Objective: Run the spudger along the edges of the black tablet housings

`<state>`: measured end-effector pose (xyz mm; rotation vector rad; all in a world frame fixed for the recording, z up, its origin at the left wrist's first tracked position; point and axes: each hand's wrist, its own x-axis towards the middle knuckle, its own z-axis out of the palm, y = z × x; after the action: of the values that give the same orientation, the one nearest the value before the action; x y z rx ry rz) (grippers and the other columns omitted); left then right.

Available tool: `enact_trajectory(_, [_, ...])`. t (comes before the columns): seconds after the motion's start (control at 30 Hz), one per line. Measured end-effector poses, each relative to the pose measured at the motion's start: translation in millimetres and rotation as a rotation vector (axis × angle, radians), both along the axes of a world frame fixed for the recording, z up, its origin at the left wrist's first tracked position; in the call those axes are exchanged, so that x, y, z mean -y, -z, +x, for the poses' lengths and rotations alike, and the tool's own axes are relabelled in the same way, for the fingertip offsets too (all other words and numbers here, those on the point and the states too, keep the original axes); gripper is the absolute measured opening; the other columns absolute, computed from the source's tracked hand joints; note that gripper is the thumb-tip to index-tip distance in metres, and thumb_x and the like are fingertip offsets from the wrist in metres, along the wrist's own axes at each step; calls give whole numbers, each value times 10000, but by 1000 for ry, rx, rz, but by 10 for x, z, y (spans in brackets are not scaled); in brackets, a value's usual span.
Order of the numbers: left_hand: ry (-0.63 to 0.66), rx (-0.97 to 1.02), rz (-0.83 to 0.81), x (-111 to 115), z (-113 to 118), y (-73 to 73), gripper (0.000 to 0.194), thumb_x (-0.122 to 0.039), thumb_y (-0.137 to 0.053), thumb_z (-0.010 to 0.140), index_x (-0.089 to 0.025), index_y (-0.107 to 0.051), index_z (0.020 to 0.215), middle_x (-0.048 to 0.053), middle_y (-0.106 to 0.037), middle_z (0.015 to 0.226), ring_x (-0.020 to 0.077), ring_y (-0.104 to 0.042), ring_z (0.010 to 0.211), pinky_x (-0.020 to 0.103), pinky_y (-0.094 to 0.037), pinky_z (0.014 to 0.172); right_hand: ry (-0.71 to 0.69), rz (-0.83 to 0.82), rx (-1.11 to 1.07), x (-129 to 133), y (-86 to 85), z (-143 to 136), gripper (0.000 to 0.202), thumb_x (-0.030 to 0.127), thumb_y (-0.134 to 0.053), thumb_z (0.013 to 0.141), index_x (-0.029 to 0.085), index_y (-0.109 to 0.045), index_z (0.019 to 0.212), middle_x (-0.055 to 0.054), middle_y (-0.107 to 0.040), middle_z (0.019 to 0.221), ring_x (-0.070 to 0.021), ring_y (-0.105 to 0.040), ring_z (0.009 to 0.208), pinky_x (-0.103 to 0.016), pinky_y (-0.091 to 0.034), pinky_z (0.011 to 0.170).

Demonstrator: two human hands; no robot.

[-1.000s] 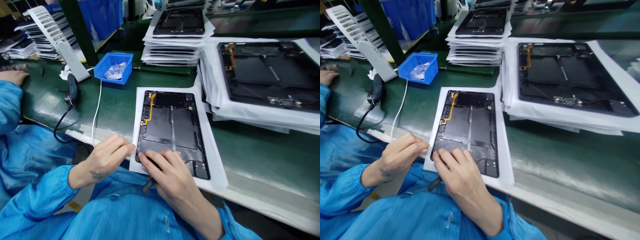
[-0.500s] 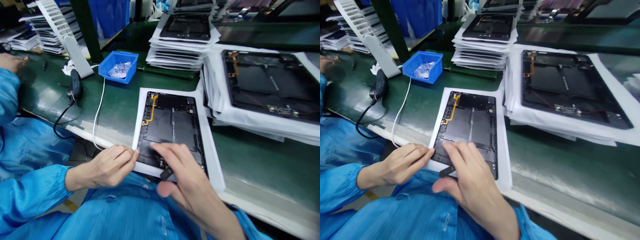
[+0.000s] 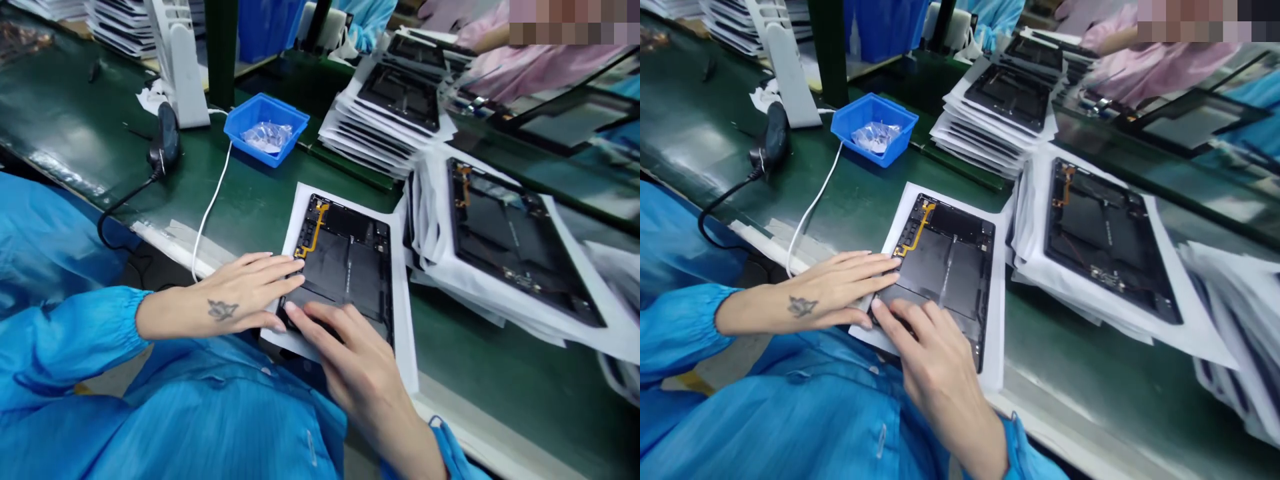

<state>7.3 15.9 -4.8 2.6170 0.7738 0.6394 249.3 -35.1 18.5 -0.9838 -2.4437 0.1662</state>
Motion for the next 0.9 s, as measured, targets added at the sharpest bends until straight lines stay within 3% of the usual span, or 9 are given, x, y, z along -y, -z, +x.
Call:
enact_trajectory(0.2, [11, -23, 12, -3, 36, -32, 586, -394, -639, 973, -118, -475, 1463, 168, -468, 1545, 264, -428, 1463, 475, -330, 1228, 71, -13, -89, 34, 50, -64, 398, 5, -525, 938, 206, -654, 1257, -72, -723, 956, -158, -676, 803, -267, -553, 686])
enact_trajectory(0.4, [-3, 34, -11, -5, 41, 6, 557, -398, -628, 982, -167, -479, 1466, 132, -481, 1543, 236, -426, 1466, 444, -298, 1246, 56, -43, -32, 13, 80, -68, 416, 23, -496, 944, 209, -643, 1285, -102, -728, 1057, -190, -695, 905, -314, -585, 768])
enact_trajectory(0.57, [2, 41, -1, -19, 44, 35, 525, -406, -607, 993, -183, -492, 1454, 124, -475, 1548, 229, -427, 1466, 428, -308, 1239, 53, -10, 46, 21, 73, -68, 384, 16, -494, 940, 176, -649, 1253, -113, -720, 1057, -190, -678, 886, -303, -571, 733])
enact_trajectory(0.73, [-6, 44, 39, -20, 67, 95, 533, -424, -615, 985, -143, -510, 1426, 143, -495, 1532, 240, -446, 1453, 423, -314, 1233, -6, 164, 250, 2, -58, -131, 287, 64, -435, 1002, 109, -668, 1162, -123, -744, 1013, -168, -600, 730, -296, -481, 609])
enact_trajectory(0.9, [9, 35, 7, -9, 51, 60, 497, -398, -603, 996, -176, -507, 1430, 133, -483, 1542, 239, -440, 1457, 431, -321, 1231, -120, 310, 454, -80, -240, -203, 290, 116, -448, 1025, 157, -717, 927, -80, -757, 974, -160, -524, 663, -325, -379, 538])
